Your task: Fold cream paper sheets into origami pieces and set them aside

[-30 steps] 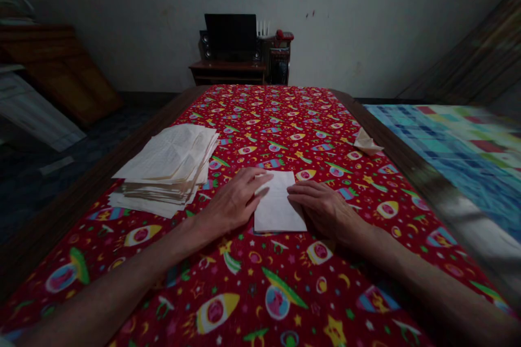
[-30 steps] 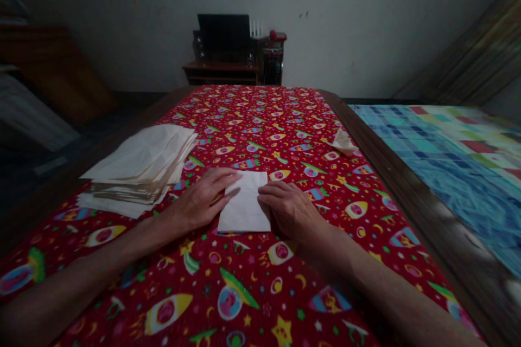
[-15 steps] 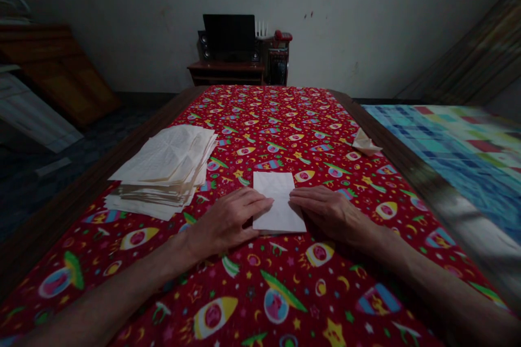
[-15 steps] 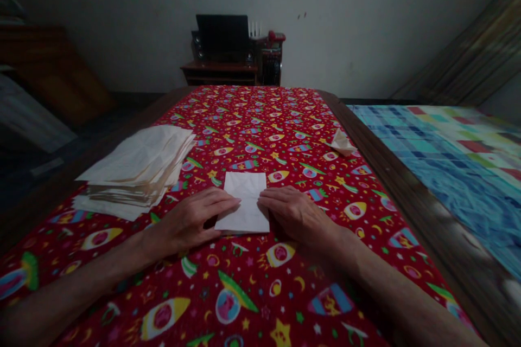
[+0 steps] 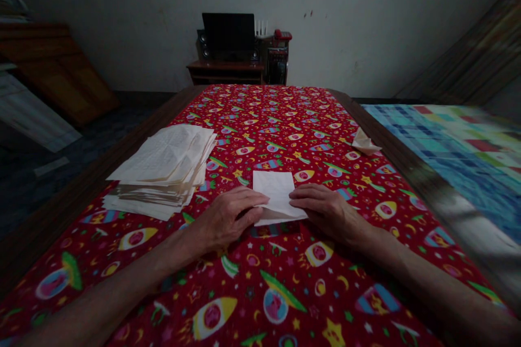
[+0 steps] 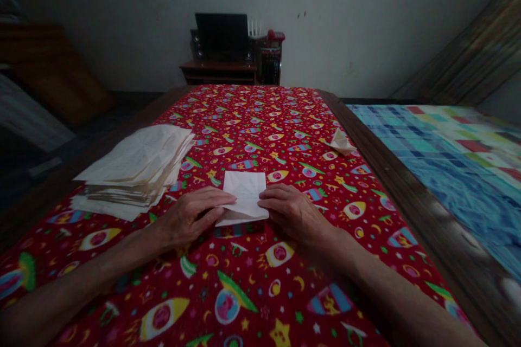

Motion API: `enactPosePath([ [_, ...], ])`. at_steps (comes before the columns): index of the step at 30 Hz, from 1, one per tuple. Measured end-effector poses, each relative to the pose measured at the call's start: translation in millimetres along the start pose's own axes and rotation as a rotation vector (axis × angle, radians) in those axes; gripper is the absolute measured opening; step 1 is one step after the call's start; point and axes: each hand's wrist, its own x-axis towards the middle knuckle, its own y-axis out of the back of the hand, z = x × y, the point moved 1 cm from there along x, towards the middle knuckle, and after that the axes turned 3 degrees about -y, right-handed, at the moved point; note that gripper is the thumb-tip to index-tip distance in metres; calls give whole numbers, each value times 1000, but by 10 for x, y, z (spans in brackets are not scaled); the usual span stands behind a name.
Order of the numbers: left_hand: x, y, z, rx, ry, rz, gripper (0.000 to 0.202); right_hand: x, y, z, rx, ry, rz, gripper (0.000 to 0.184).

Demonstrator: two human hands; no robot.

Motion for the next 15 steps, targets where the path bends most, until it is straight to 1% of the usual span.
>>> enactPosePath([
  [2,-12,59,-12,-20,7,-68,35,4,-15,-9,71,-64,20,22],
  [4,-25,104,-40,-36,39,-129,48,13,-14,-23,133,-161,17,22],
  [6,-31,111,-75,-41,113,-143,63,19,-7,-40,172,-247,11,23],
  [7,-28,100,-89,-42,155,-130,65,20,-5,-47,184,-284,17,23],
  [8,-21,80,-100,-41,195,-107,64,21,-5,-53,193,-316,29,22],
  [11,21,0,-109,-44,273,-14,48,33,-28,-62,189,-396,76,20],
  [13,61,-41,-106,-49,326,41,37,58,-58,-56,160,-455,107,20],
  [15,107,-61,-107,-51,397,87,31,100,-89,-40,110,-524,134,19],
])
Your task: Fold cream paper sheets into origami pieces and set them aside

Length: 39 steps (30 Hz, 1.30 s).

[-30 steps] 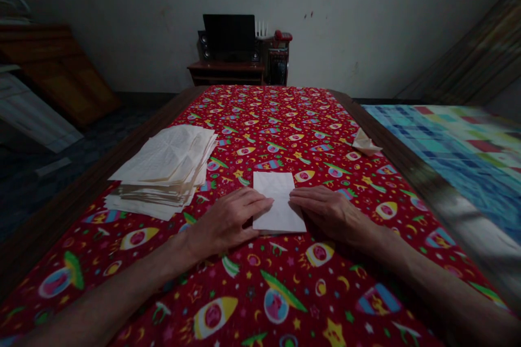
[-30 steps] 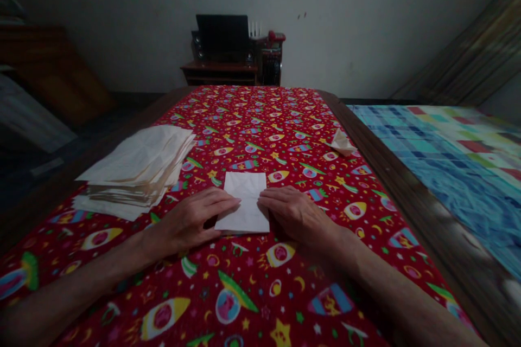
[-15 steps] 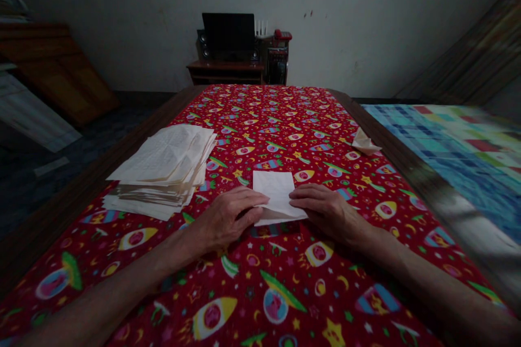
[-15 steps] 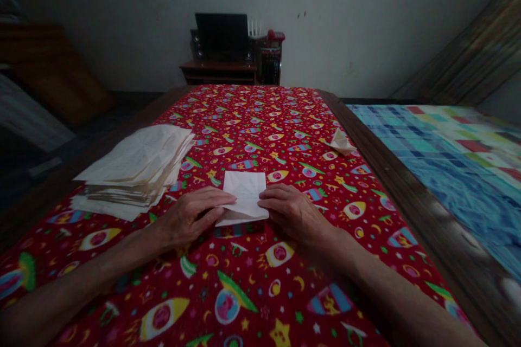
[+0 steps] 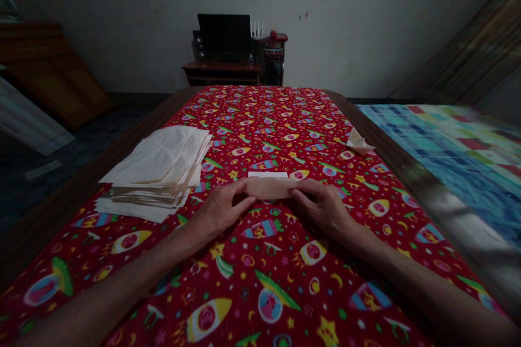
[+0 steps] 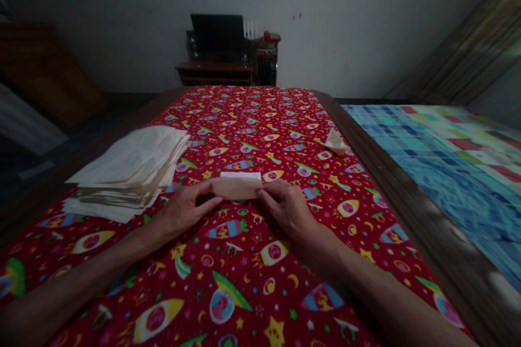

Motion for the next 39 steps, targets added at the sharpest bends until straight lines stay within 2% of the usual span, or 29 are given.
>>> enactPosePath([
  [5,96,-33,32,53,94,44,49,123,-71,-21,-161,-112,-5,26],
  [11,130,-79,60,226,139,45,68,120,-101,-63,-382,-63,33,25],
  [21,99,-88,82,431,123,10,69,151,-90,-45,-528,-131,-55,31],
  [24,81,-107,67,445,62,29,64,167,-75,-86,-576,-143,-73,30],
  [29,58,-121,90,509,-91,86,38,185,-53,-131,-598,-170,-105,31],
  [32,61,-125,105,529,-201,95,29,190,-51,-138,-608,-175,-122,30],
  [35,59,-155,96,516,-327,38,28,193,-55,-141,-618,-174,-129,30],
  [39,32,-213,92,514,-362,-48,33,189,-59,-148,-629,-188,-131,29],
])
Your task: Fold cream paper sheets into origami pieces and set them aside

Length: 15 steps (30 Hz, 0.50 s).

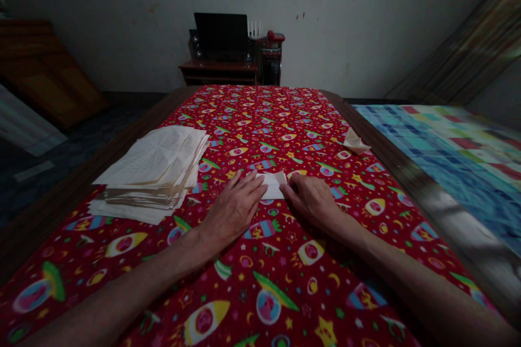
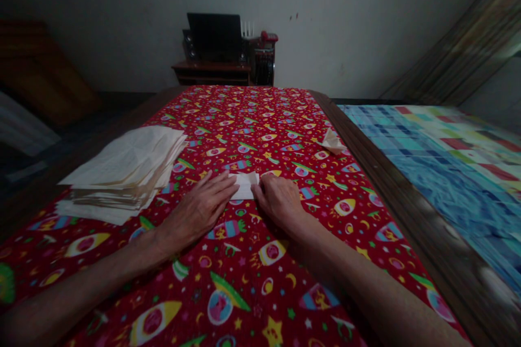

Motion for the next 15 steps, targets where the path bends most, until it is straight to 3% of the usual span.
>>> enactPosePath([
  [8,-14,67,136,-9,-17,-97,38,4,-17,2,1,-2,5,31],
  [15,-37,44,107,-25,-40,-116,40,-3,-12,20,36,18,18,23],
])
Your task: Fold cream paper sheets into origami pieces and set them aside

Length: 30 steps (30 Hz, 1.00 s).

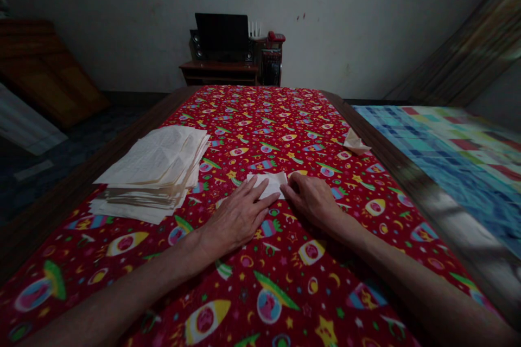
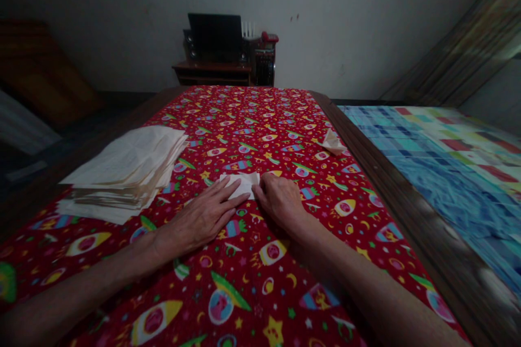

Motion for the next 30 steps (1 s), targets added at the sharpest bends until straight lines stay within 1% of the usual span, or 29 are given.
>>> enactPosePath([
  [2,-3,-9,-11,3,-1,-7,40,-7,-14,-2,37,4,31,19],
  [5,-2,-9,-14,6,2,-25,40,-34,-45,-24,38,59,152,22],
  [7,1,-6,-11,6,8,-32,39,-67,-72,-51,3,174,240,29],
  [9,1,-5,-10,1,14,-31,36,-115,-103,-84,-11,342,283,36],
  [10,0,-7,-10,-3,13,-31,34,-145,-117,-102,-9,438,279,39],
  [12,-6,-12,-14,-3,3,-37,31,-208,-135,-135,1,596,216,41],
  [14,-14,-17,-20,7,-5,-50,31,-269,-136,-154,21,670,101,46],
  [17,-20,-7,-25,15,-1,-73,34,-347,-109,-131,46,644,-28,60],
  [19,-22,12,-26,13,8,-91,37,-387,-88,-84,45,625,-51,64],
  [22,-42,46,-43,17,16,-130,43,-427,-76,5,20,608,-42,65],
  [25,-109,78,-88,19,14,-160,43,-456,-82,84,-23,584,-34,64],
  [30,-277,124,-177,29,32,-167,41,-503,-92,176,-45,584,2,60],
])
